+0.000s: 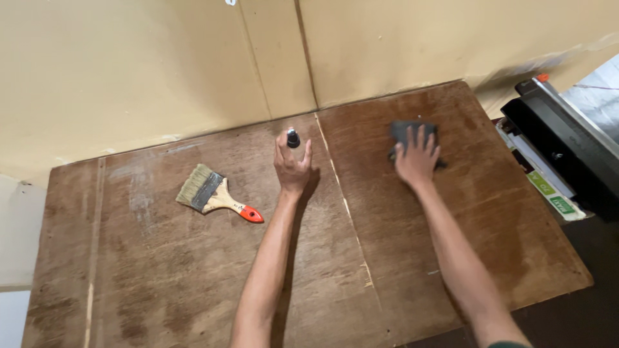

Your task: The person sands a wooden surface using a sanding block while occasionally applying liquid from a spray bottle.

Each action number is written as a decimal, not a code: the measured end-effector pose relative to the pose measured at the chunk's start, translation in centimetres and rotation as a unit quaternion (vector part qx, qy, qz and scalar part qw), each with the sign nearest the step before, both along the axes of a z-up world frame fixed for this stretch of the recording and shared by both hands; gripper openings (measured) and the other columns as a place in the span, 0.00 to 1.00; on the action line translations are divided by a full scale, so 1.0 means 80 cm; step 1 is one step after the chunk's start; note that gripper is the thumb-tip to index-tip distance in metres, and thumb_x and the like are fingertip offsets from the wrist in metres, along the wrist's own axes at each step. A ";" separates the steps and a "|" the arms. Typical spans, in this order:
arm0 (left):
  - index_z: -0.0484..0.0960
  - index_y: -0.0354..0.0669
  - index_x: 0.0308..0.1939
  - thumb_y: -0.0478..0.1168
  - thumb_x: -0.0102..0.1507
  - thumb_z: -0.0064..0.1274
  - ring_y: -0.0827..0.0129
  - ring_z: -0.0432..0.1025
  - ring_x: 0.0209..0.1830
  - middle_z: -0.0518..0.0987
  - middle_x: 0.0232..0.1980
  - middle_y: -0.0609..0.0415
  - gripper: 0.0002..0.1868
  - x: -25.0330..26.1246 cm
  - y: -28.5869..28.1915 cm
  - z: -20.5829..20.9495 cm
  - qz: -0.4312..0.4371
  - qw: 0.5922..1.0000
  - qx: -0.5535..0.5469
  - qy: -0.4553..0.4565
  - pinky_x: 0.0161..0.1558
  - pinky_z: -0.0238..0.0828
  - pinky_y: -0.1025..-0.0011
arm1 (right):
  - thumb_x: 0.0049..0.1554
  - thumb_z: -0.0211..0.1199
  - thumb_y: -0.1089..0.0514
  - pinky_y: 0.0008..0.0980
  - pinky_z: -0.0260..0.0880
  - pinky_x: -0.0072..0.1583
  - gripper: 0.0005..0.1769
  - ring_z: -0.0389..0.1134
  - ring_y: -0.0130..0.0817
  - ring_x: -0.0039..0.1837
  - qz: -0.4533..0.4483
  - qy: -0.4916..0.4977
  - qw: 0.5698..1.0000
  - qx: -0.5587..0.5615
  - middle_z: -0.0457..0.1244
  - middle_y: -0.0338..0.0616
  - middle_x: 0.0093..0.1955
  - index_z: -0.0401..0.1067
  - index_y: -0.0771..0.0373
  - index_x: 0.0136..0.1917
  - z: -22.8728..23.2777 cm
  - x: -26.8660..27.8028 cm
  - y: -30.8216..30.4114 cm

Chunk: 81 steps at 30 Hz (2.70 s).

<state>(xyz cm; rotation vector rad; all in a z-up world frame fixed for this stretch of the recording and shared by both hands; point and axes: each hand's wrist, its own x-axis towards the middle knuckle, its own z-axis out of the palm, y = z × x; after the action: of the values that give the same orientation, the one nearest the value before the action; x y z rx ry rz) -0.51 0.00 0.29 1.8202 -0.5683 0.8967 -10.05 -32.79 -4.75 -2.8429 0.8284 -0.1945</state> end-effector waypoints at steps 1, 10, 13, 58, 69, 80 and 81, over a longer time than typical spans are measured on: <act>0.66 0.37 0.65 0.40 0.64 0.64 0.45 0.74 0.53 0.75 0.55 0.40 0.30 0.000 0.001 0.002 0.003 1.000 0.004 -0.001 0.55 0.73 0.54 | 0.67 0.32 0.35 0.67 0.30 0.79 0.38 0.31 0.61 0.85 0.023 -0.006 1.000 -0.005 0.29 0.50 0.88 0.41 0.53 0.84 0.000 -0.014 0.029; 0.55 0.34 0.76 0.46 0.62 0.65 0.45 0.61 0.71 0.64 0.70 0.37 0.46 -0.030 0.002 0.035 0.014 0.998 0.001 0.056 0.71 0.58 0.51 | 0.65 0.41 0.36 0.62 0.36 0.77 0.38 0.36 0.58 0.84 0.137 -0.038 0.990 0.017 0.34 0.51 0.86 0.47 0.54 0.82 0.018 -0.139 0.218; 0.45 0.34 0.79 0.46 0.64 0.63 0.42 0.44 0.80 0.48 0.79 0.32 0.51 -0.066 -0.002 0.048 0.034 0.999 -0.027 -0.013 0.80 0.42 0.49 | 0.67 0.44 0.43 0.58 0.43 0.78 0.32 0.40 0.58 0.84 0.159 -0.118 0.977 0.082 0.38 0.52 0.87 0.54 0.53 0.80 0.026 -0.151 0.208; 0.55 0.43 0.79 0.50 0.72 0.31 0.53 0.41 0.84 0.48 0.84 0.44 0.32 0.061 -0.183 -0.083 -0.059 0.907 0.377 0.178 0.79 0.31 0.47 | 0.67 0.41 0.46 0.64 0.32 0.79 0.34 0.36 0.43 0.86 0.189 -0.041 0.981 0.011 0.33 0.41 0.88 0.45 0.49 0.84 0.021 0.109 0.077; 0.56 0.35 0.78 0.49 0.70 0.34 0.50 0.41 0.84 0.50 0.83 0.38 0.34 -0.135 -0.094 -0.063 -0.061 0.918 0.359 0.159 0.79 0.26 0.44 | 0.64 0.44 0.48 0.64 0.33 0.77 0.35 0.37 0.45 0.86 0.237 -0.061 0.970 0.008 0.37 0.47 0.87 0.47 0.53 0.83 0.026 -0.078 0.149; 0.53 0.31 0.78 0.47 0.71 0.32 0.49 0.37 0.84 0.47 0.82 0.35 0.34 -0.319 -0.015 -0.028 -0.144 0.894 0.385 0.177 0.77 0.22 0.40 | 0.62 0.44 0.48 0.70 0.29 0.75 0.37 0.37 0.44 0.84 0.194 -0.050 0.980 0.001 0.37 0.45 0.86 0.45 0.52 0.83 0.046 -0.273 0.228; 0.52 0.31 0.79 0.47 0.72 0.31 0.48 0.36 0.84 0.47 0.83 0.35 0.34 -0.316 -0.016 -0.029 -0.142 0.895 0.387 0.170 0.76 0.22 0.40 | 0.63 0.44 0.48 0.71 0.29 0.74 0.36 0.36 0.44 0.85 0.195 -0.053 0.979 -0.005 0.36 0.45 0.86 0.45 0.53 0.83 0.045 -0.271 0.227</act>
<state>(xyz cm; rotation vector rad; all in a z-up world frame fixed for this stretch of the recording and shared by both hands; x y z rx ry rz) -25.82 -1.29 -2.02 2.4384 -1.0272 0.1160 -31.71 -14.65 -1.17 -2.9002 0.2388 -0.2912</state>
